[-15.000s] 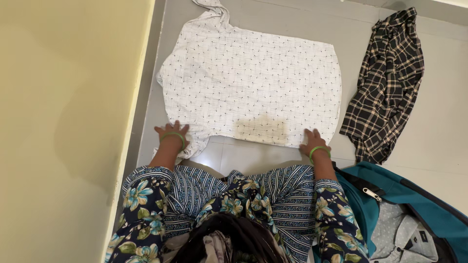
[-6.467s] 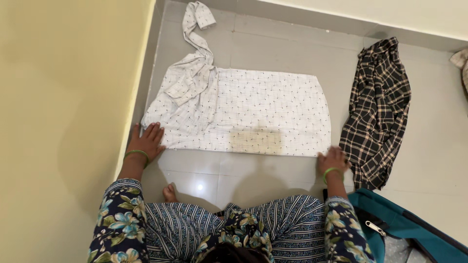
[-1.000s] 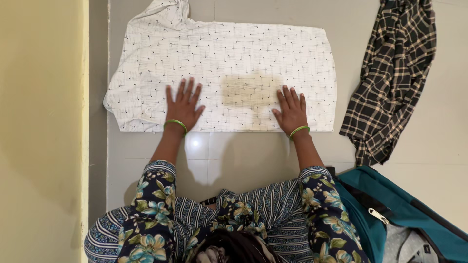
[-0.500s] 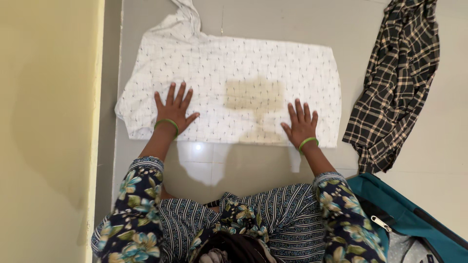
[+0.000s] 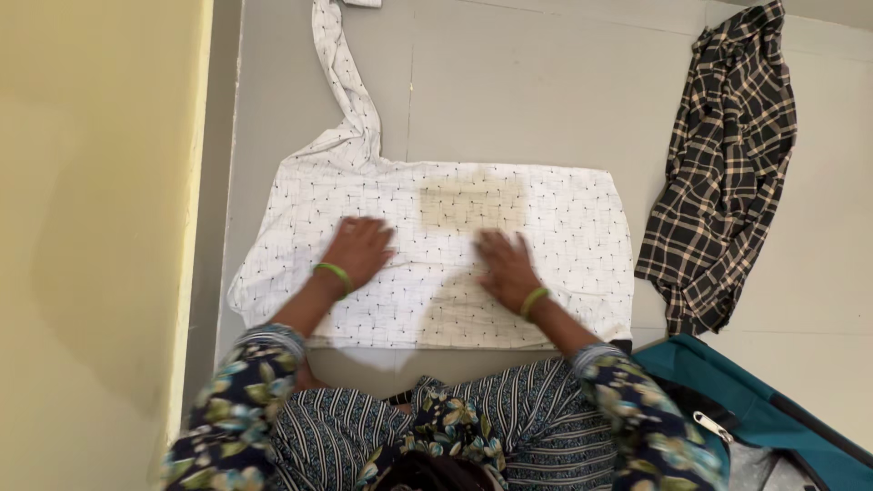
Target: The person folds a white patterned shirt on the floor by folding in the sleeves and sides, folding the body into a square, and then buttoning the top button of the collar.
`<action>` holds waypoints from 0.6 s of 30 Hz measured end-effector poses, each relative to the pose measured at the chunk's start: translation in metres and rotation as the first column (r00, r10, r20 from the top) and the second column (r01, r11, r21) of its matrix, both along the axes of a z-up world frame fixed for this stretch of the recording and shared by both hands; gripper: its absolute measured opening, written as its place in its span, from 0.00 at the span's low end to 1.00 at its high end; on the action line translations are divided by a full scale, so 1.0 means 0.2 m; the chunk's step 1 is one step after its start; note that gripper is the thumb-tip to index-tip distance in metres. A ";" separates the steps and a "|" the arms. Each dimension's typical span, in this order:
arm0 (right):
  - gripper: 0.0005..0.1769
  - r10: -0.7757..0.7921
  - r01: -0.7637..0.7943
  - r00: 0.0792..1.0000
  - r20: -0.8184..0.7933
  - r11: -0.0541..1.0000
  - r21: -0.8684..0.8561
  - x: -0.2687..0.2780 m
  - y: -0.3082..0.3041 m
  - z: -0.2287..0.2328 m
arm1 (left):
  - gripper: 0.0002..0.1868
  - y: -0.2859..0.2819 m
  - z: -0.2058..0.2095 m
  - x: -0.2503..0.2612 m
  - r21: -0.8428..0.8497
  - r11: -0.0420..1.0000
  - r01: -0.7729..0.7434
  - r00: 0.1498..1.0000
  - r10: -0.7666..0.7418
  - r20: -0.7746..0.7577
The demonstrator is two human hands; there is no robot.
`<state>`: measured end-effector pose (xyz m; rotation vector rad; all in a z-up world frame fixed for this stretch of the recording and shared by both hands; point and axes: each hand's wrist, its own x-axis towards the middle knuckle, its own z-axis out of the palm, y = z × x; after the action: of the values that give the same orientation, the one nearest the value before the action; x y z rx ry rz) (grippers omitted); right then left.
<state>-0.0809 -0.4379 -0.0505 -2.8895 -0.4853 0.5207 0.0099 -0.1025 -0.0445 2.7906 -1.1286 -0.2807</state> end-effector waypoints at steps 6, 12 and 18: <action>0.42 0.051 -0.051 0.995 0.086 0.999 -0.003 0.23 0.29 -0.16 | 0.36 -0.28 -0.16 0.06 0.032 0.999 0.009 1.000 -0.009 -0.010; 0.42 -0.463 0.492 0.849 0.254 0.868 -0.064 0.24 -0.55 -0.31 | 0.40 0.28 -0.21 0.25 0.131 0.964 -0.233 0.972 0.232 0.023; 0.40 -0.764 0.782 0.624 0.165 0.607 -0.145 0.13 -0.87 -0.23 | 0.37 0.55 -0.14 0.34 0.144 0.880 -0.453 0.890 0.440 0.117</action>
<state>-0.0554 -0.6121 -0.0965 -2.9108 0.8748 0.2908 0.0781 0.0078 -0.0729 3.1284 -0.4538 -0.2225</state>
